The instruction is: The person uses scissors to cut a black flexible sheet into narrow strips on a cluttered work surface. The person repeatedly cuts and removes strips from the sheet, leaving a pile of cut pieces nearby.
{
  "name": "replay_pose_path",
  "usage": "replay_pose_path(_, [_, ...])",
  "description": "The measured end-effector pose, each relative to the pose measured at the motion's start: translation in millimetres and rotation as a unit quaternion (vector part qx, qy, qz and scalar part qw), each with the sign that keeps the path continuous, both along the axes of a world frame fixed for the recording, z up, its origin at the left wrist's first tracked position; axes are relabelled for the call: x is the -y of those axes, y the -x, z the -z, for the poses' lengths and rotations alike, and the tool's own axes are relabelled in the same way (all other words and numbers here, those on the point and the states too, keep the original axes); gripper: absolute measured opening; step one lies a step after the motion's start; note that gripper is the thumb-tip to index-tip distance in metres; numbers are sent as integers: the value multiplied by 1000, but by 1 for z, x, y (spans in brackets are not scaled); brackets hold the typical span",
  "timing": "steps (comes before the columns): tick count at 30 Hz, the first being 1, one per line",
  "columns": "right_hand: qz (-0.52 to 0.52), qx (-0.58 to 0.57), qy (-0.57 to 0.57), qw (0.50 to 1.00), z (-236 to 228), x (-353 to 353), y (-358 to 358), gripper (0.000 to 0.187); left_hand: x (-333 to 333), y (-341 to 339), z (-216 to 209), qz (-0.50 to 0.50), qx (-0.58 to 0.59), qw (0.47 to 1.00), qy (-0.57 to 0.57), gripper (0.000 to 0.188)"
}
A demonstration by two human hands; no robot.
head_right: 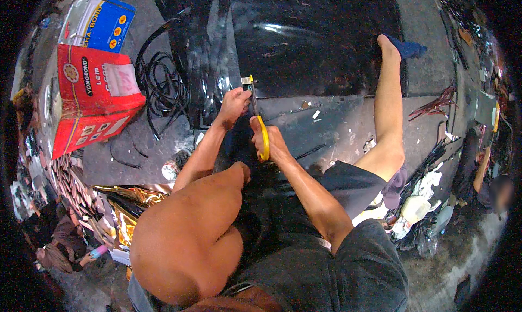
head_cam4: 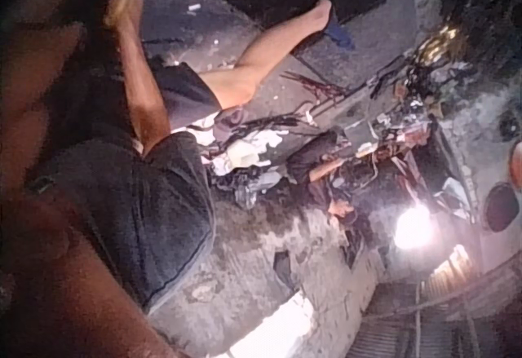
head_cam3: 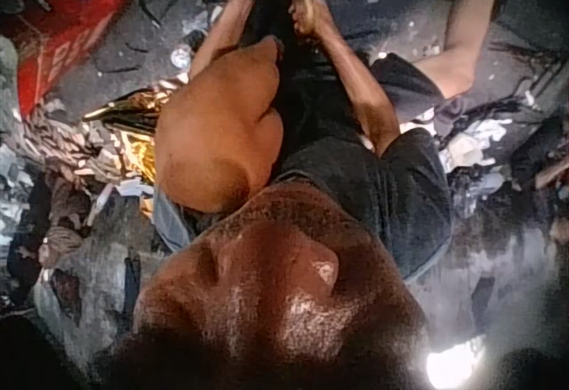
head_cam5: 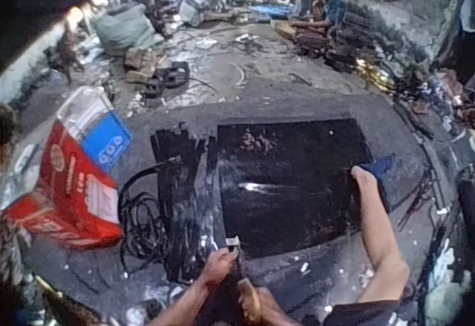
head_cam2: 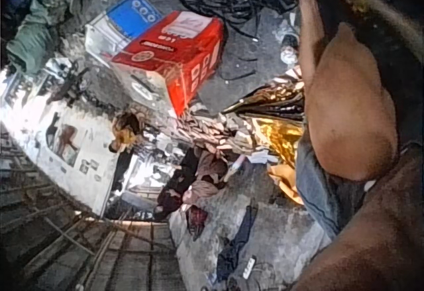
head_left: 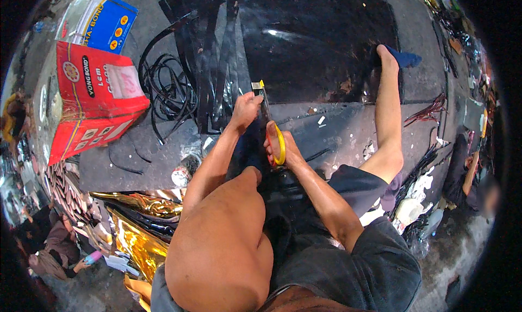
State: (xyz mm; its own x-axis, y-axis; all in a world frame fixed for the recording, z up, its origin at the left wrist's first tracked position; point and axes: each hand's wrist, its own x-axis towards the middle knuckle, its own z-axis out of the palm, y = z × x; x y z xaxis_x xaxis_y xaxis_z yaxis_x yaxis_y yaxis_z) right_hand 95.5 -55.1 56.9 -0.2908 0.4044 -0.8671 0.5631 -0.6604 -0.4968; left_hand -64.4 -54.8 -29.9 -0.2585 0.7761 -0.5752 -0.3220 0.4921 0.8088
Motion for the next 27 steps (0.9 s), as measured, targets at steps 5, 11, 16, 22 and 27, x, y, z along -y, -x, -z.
replay_pose_path(5, [-16,7,-13,1000,8,-9,7,92,-2,-2,-11,-15,40,999,22,22])
replay_pose_path(11, [-11,11,-25,1000,2,-12,12,91,-2,3,-16,-7,86,996,23,22])
replay_pose_path(16, [-17,-22,-52,998,1,-36,29,89,3,10,-22,17,93,995,-23,25])
replay_pose_path(22, [-74,30,-144,986,34,-108,74,95,3,6,-64,10,65,997,-30,26])
replay_pose_path(27, [-82,26,-187,979,36,-174,128,109,13,11,-75,36,13,998,-55,25])
